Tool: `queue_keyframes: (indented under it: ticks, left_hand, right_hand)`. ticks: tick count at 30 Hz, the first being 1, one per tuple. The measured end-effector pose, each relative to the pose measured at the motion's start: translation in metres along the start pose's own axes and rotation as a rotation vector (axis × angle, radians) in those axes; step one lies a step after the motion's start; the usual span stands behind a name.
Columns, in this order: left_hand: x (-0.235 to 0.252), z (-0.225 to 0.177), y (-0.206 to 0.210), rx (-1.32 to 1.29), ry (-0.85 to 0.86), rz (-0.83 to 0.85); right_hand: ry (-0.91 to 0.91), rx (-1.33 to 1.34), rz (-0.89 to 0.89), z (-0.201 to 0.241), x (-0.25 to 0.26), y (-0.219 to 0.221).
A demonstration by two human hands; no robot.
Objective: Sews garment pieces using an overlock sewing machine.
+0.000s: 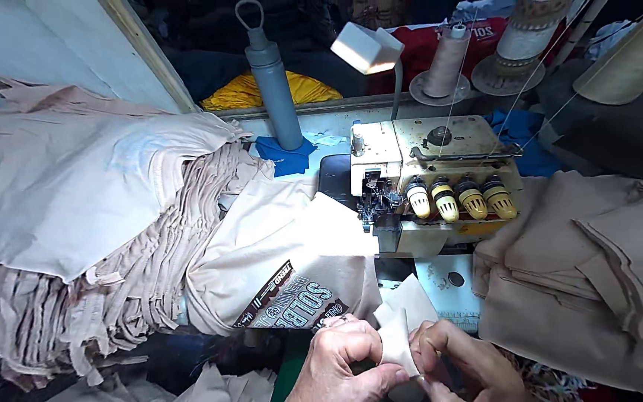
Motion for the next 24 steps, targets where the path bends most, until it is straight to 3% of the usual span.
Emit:
queue_keyframes:
  ticks: [4, 8, 13, 17, 20, 22, 24]
  left_hand:
    - [-0.002, 0.001, -0.001, -0.122, -0.044, -0.07]
    - [-0.001, 0.006, -0.02, -0.467, -0.177, -0.135]
    - [0.002, -0.001, -0.066, -0.425, -0.261, -0.46]
    - [0.003, -0.011, -0.092, -0.297, -0.204, -0.666]
    - [-0.001, -0.022, -0.1, -0.235, -0.055, -0.661]
    - [-0.009, -0.036, -0.106, -0.138, 0.052, -0.542]
    - [-0.017, -0.061, -0.112, 0.004, 0.139, -0.331]
  right_hand:
    - [0.012, 0.056, -0.009, 0.002, 0.002, 0.005]
    - [-0.018, 0.059, 0.001, 0.005, 0.002, 0.007]
    - [-0.018, -0.177, 0.048, -0.024, -0.016, 0.014]
    - [0.053, -0.488, 0.264, -0.064, -0.052, 0.027]
    - [0.168, -0.456, 0.518, -0.069, -0.061, 0.028]
    - [0.156, -0.379, 0.381, -0.069, -0.053, 0.027]
    - [0.141, -0.327, 0.049, -0.075, -0.034, 0.031]
Point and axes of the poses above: each hand's wrist, its own x-axis towards the middle knuckle, its own y-axis out of the palm, z = x × y, the point moved 1 cm from there along x, towards the middle knuckle, and after that the axes turned 11 degrees about -x, right-handed, at the moved point
